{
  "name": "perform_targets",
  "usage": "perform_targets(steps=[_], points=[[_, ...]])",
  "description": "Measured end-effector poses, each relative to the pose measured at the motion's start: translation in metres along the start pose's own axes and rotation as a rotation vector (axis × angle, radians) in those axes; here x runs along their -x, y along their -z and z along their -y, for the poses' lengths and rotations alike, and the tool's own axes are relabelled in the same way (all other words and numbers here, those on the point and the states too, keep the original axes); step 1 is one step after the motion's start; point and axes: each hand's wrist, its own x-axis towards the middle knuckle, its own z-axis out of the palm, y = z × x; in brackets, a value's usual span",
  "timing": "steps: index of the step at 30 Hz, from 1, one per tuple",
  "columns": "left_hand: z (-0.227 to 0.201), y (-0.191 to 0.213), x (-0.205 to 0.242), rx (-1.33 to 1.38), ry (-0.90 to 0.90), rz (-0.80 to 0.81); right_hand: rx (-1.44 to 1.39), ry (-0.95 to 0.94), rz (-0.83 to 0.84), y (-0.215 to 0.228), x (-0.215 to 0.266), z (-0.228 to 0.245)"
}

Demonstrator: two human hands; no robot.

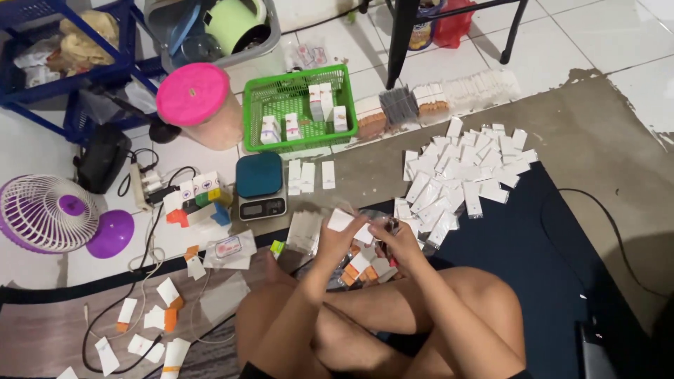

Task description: The person places small white boxes into clear plastic sleeves by hand, and then stacks the sleeved boxes together on the floor.

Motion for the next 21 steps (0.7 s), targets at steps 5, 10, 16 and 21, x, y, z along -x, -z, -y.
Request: perform_targets(steps=[5, 10, 16, 21], points=[[0.027, 0.007, -0.013, 0.110, -0.104, 0.047, 0.059, -0.017, -0.118, 0.010, -0.011, 0.005], [0.032, 0.009, -0.017, 0.178, -0.140, 0.091, 0.102, -0.010, -0.189, 0.009, -0.011, 0.024], [0.015, 0.005, -0.007, 0.279, -0.105, 0.053, 0.138, -0.054, -0.147, 0.010, -0.005, 0.030], [0.015, 0.018, -0.010, 0.166, -0.135, -0.063, 0.158, -0.024, -0.195, 0.034, -0.016, 0.019]])
